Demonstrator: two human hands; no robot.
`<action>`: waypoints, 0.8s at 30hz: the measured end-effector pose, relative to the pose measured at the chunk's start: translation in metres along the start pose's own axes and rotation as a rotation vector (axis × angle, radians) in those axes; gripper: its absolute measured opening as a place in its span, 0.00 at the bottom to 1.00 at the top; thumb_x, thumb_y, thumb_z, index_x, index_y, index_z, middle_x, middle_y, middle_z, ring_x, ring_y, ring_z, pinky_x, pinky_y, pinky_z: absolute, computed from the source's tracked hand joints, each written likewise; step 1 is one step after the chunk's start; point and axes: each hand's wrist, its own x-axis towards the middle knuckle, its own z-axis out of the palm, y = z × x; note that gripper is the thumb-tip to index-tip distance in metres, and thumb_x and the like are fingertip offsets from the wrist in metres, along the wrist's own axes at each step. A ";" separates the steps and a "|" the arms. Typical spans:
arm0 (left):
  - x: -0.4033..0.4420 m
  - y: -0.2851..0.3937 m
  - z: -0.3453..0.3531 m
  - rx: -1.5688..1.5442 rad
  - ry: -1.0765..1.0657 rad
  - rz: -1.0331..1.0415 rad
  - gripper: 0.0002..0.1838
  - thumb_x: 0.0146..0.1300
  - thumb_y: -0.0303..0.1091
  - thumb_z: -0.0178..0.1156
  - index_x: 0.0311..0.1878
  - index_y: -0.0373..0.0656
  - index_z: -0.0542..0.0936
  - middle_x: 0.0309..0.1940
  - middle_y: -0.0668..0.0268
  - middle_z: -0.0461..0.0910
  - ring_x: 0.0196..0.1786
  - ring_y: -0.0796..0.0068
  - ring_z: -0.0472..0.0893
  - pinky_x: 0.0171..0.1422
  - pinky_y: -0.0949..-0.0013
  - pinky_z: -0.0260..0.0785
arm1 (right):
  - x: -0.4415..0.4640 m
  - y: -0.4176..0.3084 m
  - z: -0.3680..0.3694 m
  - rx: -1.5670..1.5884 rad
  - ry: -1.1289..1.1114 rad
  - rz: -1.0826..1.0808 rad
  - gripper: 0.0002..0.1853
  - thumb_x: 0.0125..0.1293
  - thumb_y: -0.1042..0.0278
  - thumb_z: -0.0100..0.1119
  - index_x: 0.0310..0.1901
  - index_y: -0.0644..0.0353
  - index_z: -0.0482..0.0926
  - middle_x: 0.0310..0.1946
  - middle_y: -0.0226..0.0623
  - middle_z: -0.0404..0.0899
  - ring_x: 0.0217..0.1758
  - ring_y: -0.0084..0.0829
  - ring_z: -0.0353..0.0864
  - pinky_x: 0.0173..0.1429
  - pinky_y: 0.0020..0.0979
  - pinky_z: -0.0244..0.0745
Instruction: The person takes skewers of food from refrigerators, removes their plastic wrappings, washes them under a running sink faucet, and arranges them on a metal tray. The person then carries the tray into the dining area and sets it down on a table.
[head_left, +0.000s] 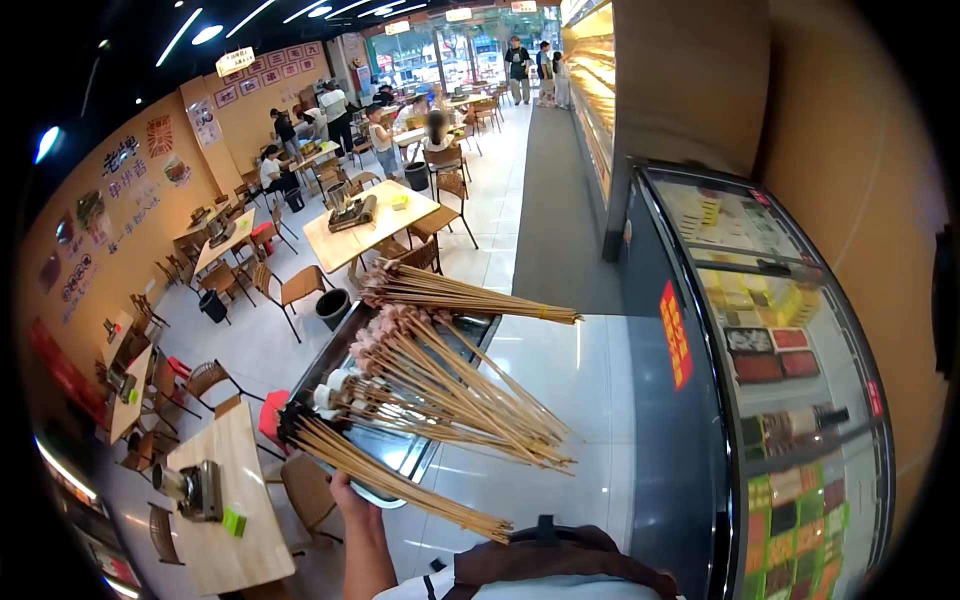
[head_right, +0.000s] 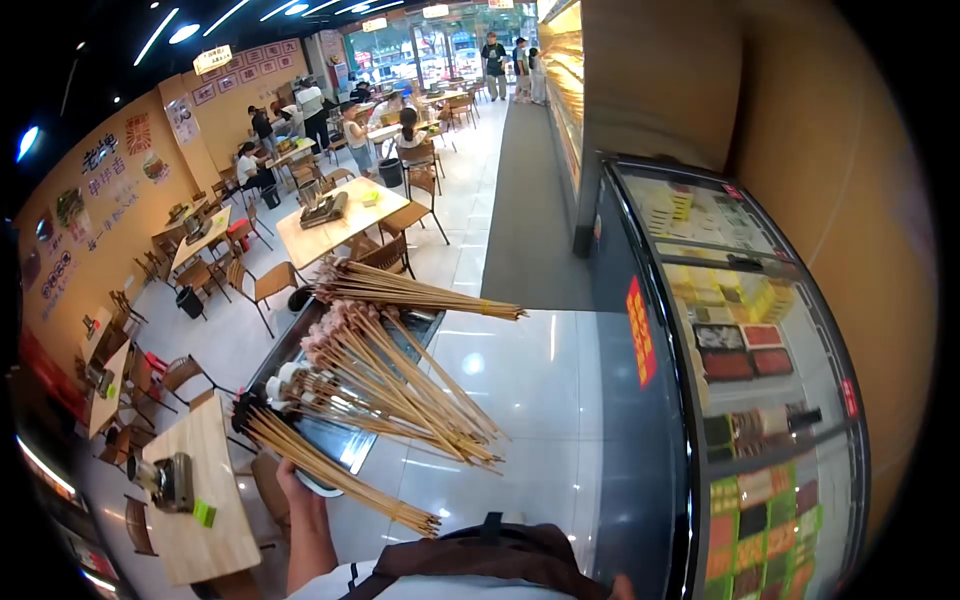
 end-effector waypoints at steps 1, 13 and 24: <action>0.032 -0.021 0.018 0.060 0.059 0.013 0.16 0.56 0.32 0.49 0.45 0.34 0.74 0.40 0.59 0.78 0.42 0.64 0.78 0.49 0.64 0.72 | 0.026 -0.046 0.035 -0.009 -0.011 -0.011 0.12 0.59 0.66 0.49 0.38 0.67 0.75 0.33 0.43 0.76 0.35 0.38 0.78 0.42 0.40 0.75; 0.334 -0.225 0.245 0.046 0.107 -0.044 0.12 0.54 0.29 0.49 0.39 0.32 0.76 0.34 0.58 0.79 0.36 0.65 0.79 0.43 0.66 0.73 | 0.156 -0.478 0.383 0.076 -0.346 -0.389 0.11 0.61 0.66 0.50 0.43 0.61 0.73 0.35 0.38 0.75 0.36 0.35 0.77 0.37 0.40 0.75; 0.638 -0.425 0.478 0.009 0.026 -0.124 0.12 0.58 0.32 0.49 0.39 0.35 0.75 0.33 0.59 0.79 0.35 0.65 0.79 0.42 0.65 0.73 | 0.239 -0.657 0.495 -0.273 0.003 -0.121 0.12 0.58 0.67 0.54 0.42 0.64 0.75 0.34 0.39 0.77 0.35 0.35 0.77 0.38 0.38 0.74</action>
